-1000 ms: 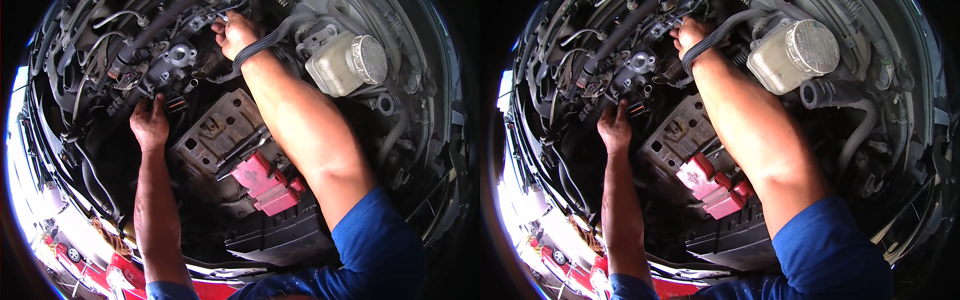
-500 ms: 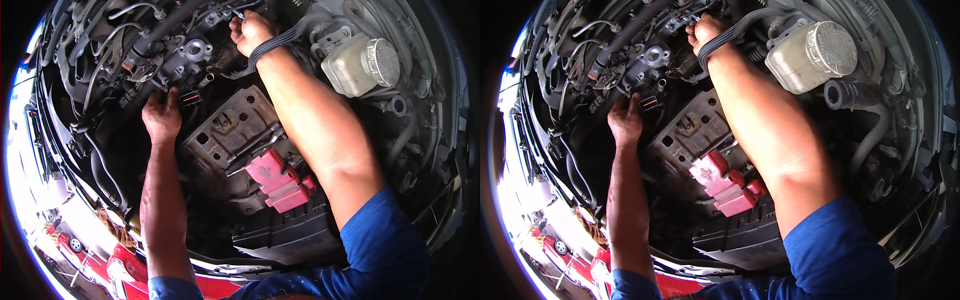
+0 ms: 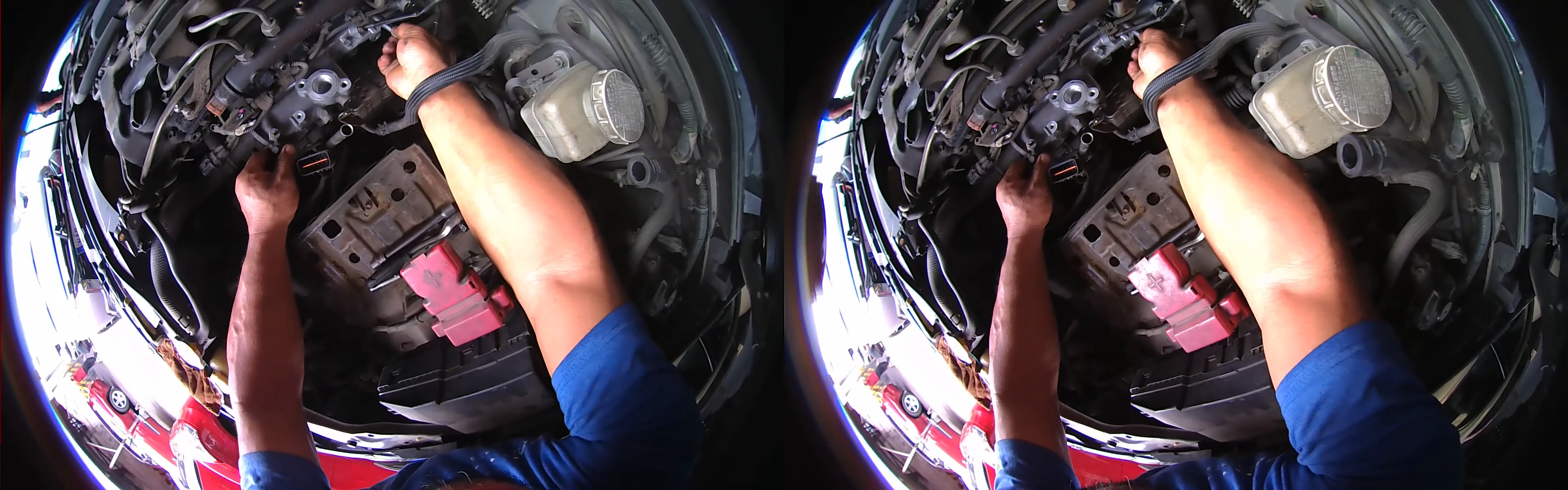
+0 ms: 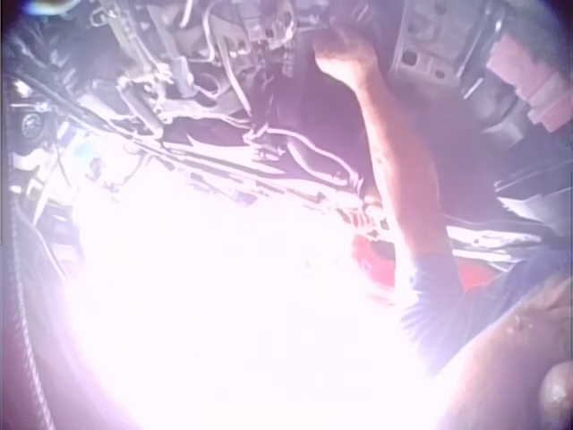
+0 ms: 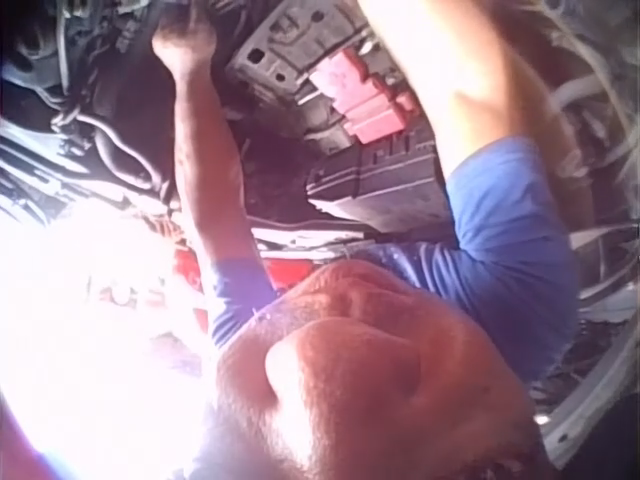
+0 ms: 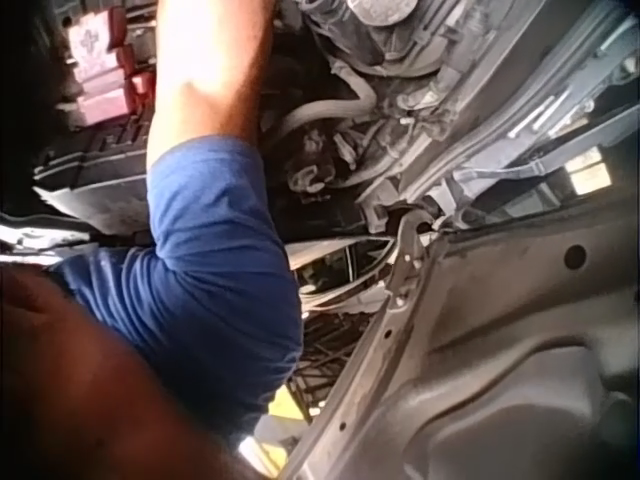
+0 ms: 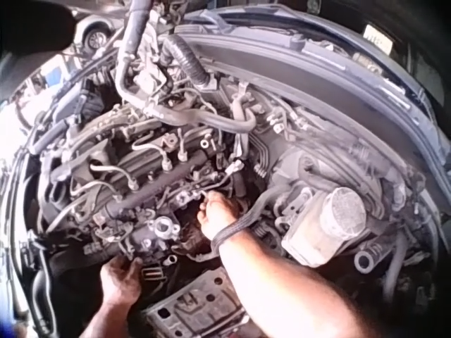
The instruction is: Replacing or repairing components on a car engine block using a socket wrench.
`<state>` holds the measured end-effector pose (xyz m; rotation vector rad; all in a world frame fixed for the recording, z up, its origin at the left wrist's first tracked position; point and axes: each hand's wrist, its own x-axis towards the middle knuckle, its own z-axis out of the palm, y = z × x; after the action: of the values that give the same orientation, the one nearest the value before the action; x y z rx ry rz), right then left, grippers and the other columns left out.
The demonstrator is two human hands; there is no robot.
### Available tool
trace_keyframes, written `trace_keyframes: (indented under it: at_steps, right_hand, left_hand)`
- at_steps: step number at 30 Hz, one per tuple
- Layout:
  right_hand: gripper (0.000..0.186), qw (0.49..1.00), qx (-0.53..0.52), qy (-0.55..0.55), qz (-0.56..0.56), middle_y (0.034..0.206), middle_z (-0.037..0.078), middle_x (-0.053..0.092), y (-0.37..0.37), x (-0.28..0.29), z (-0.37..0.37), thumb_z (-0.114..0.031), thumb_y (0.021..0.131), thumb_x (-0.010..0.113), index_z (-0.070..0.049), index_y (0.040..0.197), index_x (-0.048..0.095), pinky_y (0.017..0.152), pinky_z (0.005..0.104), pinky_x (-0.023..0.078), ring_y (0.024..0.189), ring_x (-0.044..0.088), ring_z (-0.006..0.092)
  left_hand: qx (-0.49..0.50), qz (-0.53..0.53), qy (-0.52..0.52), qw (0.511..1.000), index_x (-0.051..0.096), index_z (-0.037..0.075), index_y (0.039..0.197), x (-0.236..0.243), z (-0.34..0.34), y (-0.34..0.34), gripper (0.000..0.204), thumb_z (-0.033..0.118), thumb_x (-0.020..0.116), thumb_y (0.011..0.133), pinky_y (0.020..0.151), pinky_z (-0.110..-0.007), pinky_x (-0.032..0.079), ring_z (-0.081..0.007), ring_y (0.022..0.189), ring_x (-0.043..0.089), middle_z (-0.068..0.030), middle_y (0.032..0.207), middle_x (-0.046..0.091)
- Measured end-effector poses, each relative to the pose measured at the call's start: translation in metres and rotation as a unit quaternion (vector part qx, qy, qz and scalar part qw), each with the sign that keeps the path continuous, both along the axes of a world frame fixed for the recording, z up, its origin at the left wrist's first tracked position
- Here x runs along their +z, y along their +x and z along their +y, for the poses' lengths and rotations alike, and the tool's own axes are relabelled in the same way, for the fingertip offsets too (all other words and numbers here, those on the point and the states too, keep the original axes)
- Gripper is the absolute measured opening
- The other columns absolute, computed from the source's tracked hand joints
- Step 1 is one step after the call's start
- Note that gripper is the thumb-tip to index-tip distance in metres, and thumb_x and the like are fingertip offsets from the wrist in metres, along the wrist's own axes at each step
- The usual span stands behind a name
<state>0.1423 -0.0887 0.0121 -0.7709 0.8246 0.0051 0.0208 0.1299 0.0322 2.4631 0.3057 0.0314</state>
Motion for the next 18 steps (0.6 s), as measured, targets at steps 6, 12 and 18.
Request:
trace_keyframes:
  at_steps: [6, 12, 18]
  right_hand:
    - [0.004, 0.999, -0.027, 0.039, 0.010, 0.073, 0.004, 0.054, -0.001, -0.001, 0.000, -0.012, 0.090, 0.057, -0.008, 0.089, 0.056, 0.060, 0.0344, 0.043, 0.061, 0.050, 0.0155]
    - [0.005, 0.999, -0.030, 0.018, -0.013, 0.071, 0.003, 0.054, 0.002, -0.011, -0.001, -0.003, 0.085, 0.060, -0.006, 0.082, 0.056, 0.060, 0.0317, 0.043, 0.062, 0.050, 0.0148]
    - [0.005, 0.998, 0.026, 0.025, -0.042, 0.074, 0.006, 0.056, -0.010, -0.026, -0.018, -0.007, 0.082, 0.061, -0.004, 0.081, 0.056, 0.063, 0.0327, 0.041, 0.067, 0.051, 0.0176]
  left_hand:
    - [-0.019, -0.014, -0.010, 1.000, 0.067, -0.002, 0.090, -0.005, 0.003, 0.002, 0.033, 0.031, 0.067, 0.086, 0.070, -0.036, 0.048, -0.0287, 0.071, 0.064, -0.0189, 0.078, 0.067]
    - [0.009, -0.013, -0.053, 0.998, 0.067, -0.002, 0.091, -0.011, 0.003, 0.000, 0.034, 0.031, 0.067, 0.086, 0.071, -0.036, 0.048, -0.0282, 0.071, 0.064, -0.0189, 0.079, 0.067]
    - [-0.024, 0.018, -0.035, 0.999, 0.067, -0.002, 0.092, 0.009, 0.009, 0.001, 0.034, 0.031, 0.067, 0.086, 0.073, -0.039, 0.050, -0.0354, 0.079, 0.066, -0.0219, 0.084, 0.068]
